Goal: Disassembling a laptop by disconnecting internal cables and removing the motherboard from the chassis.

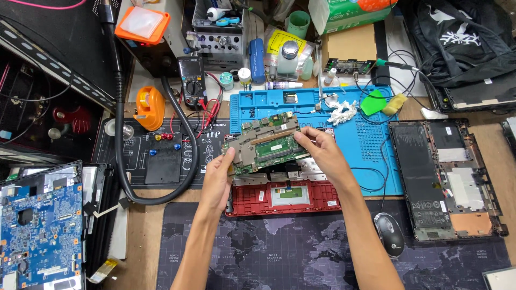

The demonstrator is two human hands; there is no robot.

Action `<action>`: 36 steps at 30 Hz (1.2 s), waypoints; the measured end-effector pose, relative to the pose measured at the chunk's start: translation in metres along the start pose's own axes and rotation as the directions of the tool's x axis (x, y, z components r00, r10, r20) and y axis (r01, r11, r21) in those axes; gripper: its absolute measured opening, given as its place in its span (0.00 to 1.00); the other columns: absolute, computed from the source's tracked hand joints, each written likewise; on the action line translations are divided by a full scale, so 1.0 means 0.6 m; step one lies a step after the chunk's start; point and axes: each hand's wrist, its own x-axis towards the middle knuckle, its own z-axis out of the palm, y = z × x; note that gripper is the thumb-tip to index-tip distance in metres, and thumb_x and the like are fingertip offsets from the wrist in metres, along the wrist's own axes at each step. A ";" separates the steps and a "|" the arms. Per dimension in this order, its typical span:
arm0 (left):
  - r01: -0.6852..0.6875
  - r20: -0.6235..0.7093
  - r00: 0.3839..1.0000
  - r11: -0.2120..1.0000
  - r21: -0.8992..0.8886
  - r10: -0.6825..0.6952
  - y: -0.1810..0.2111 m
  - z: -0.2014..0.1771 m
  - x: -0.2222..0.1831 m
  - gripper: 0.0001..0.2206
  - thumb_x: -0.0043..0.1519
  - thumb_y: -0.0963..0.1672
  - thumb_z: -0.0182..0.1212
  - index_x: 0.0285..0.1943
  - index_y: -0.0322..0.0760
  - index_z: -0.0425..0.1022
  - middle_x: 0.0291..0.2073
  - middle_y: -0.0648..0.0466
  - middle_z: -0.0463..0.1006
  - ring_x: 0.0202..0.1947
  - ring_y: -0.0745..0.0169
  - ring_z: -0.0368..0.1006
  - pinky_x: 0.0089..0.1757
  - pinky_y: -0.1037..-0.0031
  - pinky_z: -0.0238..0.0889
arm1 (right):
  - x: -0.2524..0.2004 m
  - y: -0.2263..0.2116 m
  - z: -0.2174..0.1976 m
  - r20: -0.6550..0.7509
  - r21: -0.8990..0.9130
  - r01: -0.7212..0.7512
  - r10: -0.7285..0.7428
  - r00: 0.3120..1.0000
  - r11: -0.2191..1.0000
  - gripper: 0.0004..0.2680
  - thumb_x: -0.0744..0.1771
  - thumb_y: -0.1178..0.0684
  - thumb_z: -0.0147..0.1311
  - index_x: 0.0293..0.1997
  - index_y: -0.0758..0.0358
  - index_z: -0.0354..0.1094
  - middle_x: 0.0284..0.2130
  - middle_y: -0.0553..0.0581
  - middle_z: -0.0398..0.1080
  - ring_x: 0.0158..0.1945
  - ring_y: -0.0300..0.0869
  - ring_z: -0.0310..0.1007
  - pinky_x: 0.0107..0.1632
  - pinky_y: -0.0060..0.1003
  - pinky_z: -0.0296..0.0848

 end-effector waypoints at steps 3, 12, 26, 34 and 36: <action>-0.023 -0.038 0.999 0.994 0.108 0.027 0.015 -0.007 -0.011 0.11 0.68 0.48 0.59 0.42 0.37 0.79 0.36 0.51 0.79 0.44 0.61 0.73 0.58 0.63 0.57 | -0.009 -0.042 0.014 0.013 -0.009 -0.042 0.042 0.999 0.999 0.09 0.72 0.51 0.49 0.47 0.61 0.76 0.31 0.47 0.72 0.33 0.30 0.66 0.41 0.25 0.71; -0.072 -0.050 0.996 0.996 0.050 0.075 0.023 -0.036 -0.005 0.13 0.67 0.45 0.59 0.49 0.27 0.80 0.41 0.44 0.84 0.46 0.60 0.78 0.53 0.65 0.68 | -0.053 -0.047 0.018 -0.125 -0.408 0.068 -0.130 0.984 0.910 0.08 0.69 0.55 0.57 0.53 0.59 0.73 0.33 0.58 0.75 0.34 0.43 0.77 0.40 0.36 0.78; -0.055 0.195 0.981 0.956 0.288 -0.003 0.018 0.060 -0.050 0.14 0.65 0.46 0.60 0.37 0.29 0.85 0.43 0.45 0.83 0.52 0.59 0.73 0.59 0.62 0.60 | -0.166 -0.084 0.049 0.301 -0.841 0.302 -0.076 0.951 0.449 0.35 0.61 0.34 0.66 0.74 0.47 0.48 0.63 0.64 0.53 0.67 0.58 0.55 0.67 0.58 0.52; -0.014 0.225 0.971 0.927 0.374 -0.076 0.024 0.052 -0.066 0.22 0.68 0.51 0.54 0.37 0.29 0.86 0.37 0.46 0.85 0.46 0.60 0.77 0.56 0.64 0.65 | -0.177 -0.066 0.042 0.279 -0.808 0.257 -0.040 0.959 0.531 0.33 0.60 0.37 0.66 0.71 0.47 0.52 0.61 0.64 0.55 0.65 0.59 0.58 0.63 0.54 0.60; -0.059 0.226 0.973 0.907 0.417 -0.040 0.017 0.040 -0.060 0.25 0.69 0.54 0.50 0.32 0.33 0.85 0.27 0.51 0.81 0.33 0.63 0.74 0.43 0.71 0.67 | -0.175 -0.059 0.043 0.258 -0.815 0.223 -0.011 0.966 0.534 0.33 0.59 0.35 0.65 0.70 0.45 0.52 0.61 0.62 0.56 0.64 0.57 0.61 0.62 0.52 0.61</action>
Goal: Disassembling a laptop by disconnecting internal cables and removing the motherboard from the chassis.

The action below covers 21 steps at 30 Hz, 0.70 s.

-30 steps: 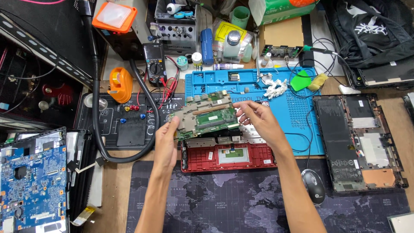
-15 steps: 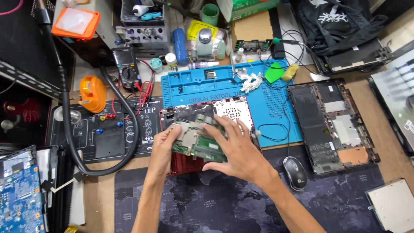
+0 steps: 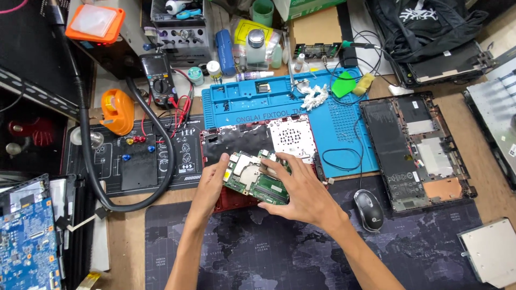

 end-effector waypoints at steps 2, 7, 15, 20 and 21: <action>-0.026 -0.029 0.999 1.000 0.000 0.026 -0.011 -0.009 0.004 0.25 0.71 0.53 0.48 0.32 0.32 0.81 0.26 0.49 0.78 0.33 0.61 0.72 0.43 0.71 0.66 | 0.000 0.001 -0.002 -0.013 0.001 -0.007 0.007 1.000 1.000 0.33 0.60 0.35 0.65 0.70 0.46 0.53 0.60 0.63 0.57 0.63 0.57 0.62 0.61 0.53 0.62; -0.066 -0.090 0.993 0.996 0.059 0.071 0.011 -0.018 0.004 0.26 0.73 0.52 0.43 0.32 0.30 0.79 0.21 0.49 0.74 0.27 0.62 0.69 0.37 0.73 0.63 | 0.002 0.010 0.000 -0.068 0.005 -0.030 0.030 0.997 1.000 0.31 0.60 0.36 0.66 0.69 0.47 0.55 0.59 0.64 0.59 0.61 0.59 0.64 0.60 0.53 0.64; -0.123 -0.146 0.980 0.988 0.095 0.136 -0.010 -0.024 0.015 0.18 0.71 0.47 0.51 0.30 0.34 0.76 0.18 0.51 0.75 0.24 0.65 0.71 0.33 0.77 0.64 | 0.010 0.014 -0.014 -0.128 0.035 -0.141 0.145 0.981 0.989 0.31 0.60 0.34 0.66 0.69 0.45 0.56 0.59 0.63 0.60 0.61 0.60 0.65 0.60 0.55 0.64; -0.127 -0.122 0.981 0.976 0.177 0.150 -0.035 -0.019 0.013 0.18 0.71 0.47 0.54 0.27 0.35 0.74 0.18 0.52 0.73 0.26 0.66 0.70 0.35 0.77 0.65 | 0.001 0.056 -0.031 -0.260 0.068 -0.196 0.207 0.943 0.978 0.31 0.59 0.36 0.68 0.67 0.47 0.59 0.56 0.63 0.62 0.59 0.62 0.67 0.57 0.59 0.66; -0.115 -0.122 0.982 0.968 0.222 0.145 -0.037 -0.016 0.010 0.18 0.71 0.47 0.54 0.27 0.35 0.74 0.18 0.50 0.74 0.26 0.65 0.69 0.36 0.74 0.65 | -0.003 0.070 -0.035 -0.318 0.081 -0.211 0.226 0.921 0.974 0.30 0.58 0.36 0.68 0.66 0.47 0.60 0.56 0.62 0.63 0.59 0.62 0.67 0.57 0.59 0.67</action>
